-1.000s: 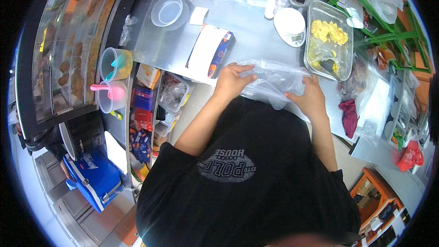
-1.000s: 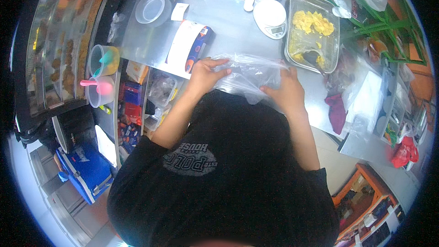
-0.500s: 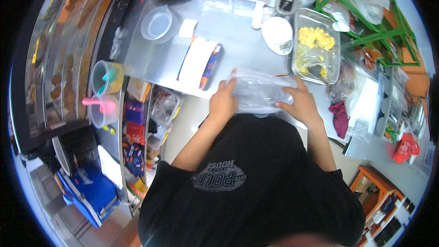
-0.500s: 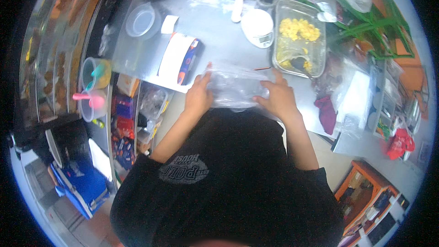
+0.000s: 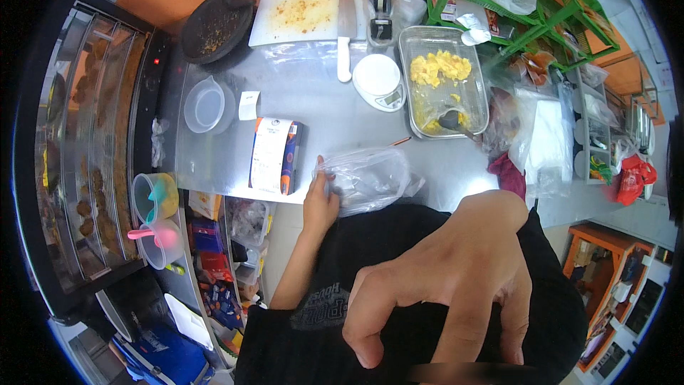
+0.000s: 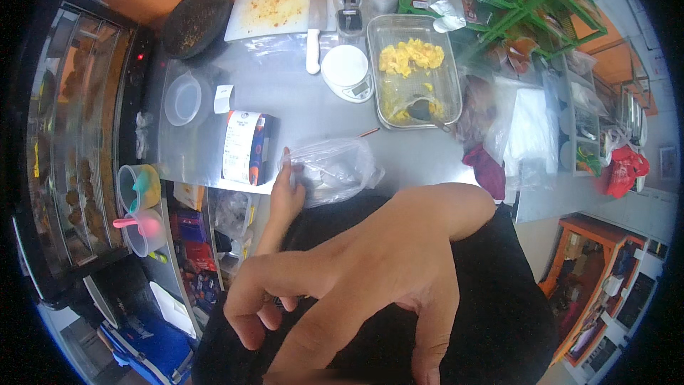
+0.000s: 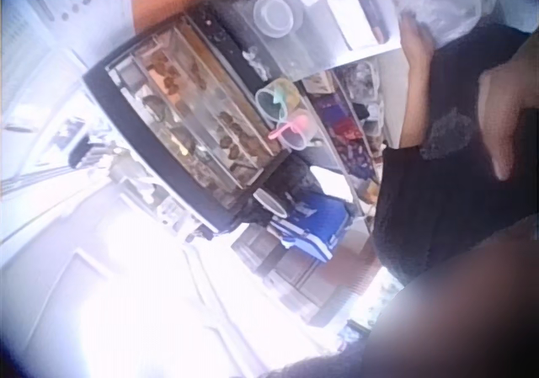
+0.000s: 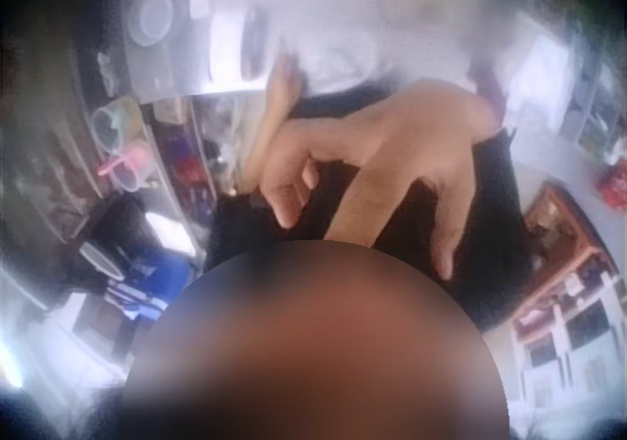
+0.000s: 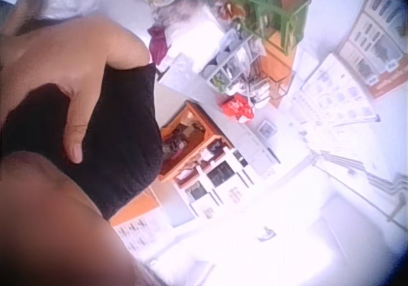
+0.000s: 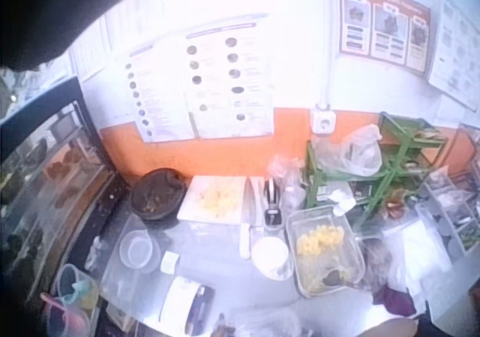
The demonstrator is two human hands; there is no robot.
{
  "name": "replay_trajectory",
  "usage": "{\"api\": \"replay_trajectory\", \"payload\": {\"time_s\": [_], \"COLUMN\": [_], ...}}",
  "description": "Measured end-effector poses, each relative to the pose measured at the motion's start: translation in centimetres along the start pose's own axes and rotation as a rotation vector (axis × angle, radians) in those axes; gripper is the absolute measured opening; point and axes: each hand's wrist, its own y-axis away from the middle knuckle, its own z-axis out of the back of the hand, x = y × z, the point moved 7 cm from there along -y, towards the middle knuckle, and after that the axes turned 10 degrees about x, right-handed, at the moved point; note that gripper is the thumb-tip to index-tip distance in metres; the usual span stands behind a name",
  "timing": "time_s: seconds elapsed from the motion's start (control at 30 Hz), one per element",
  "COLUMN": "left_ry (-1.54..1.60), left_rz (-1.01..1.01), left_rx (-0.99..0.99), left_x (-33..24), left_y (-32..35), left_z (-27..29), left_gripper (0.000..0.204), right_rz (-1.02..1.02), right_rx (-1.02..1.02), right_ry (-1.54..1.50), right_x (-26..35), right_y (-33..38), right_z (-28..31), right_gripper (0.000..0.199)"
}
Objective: The person retrieves a receipt and a food box, then scoops scrambled eggs into the box. They put on a disposable glove, cut a fried bread item, and place it into the box with the eggs. The person adds a small packet, closes the box, and places it into a plastic bag with a receipt.
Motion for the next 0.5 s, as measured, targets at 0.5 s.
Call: {"api": "replay_trajectory", "payload": {"time_s": [0.5], "left_ry": [0.114], "left_rz": [-0.024], "left_rx": [0.053], "left_x": [0.8], "left_y": [0.3], "left_z": [0.9], "left_gripper": [0.035], "right_rz": [-1.478], "right_rx": [-0.461], "right_ry": [2.159], "right_x": [7.7], "right_y": [20.1], "right_z": [51.9], "right_gripper": [0.036]}}
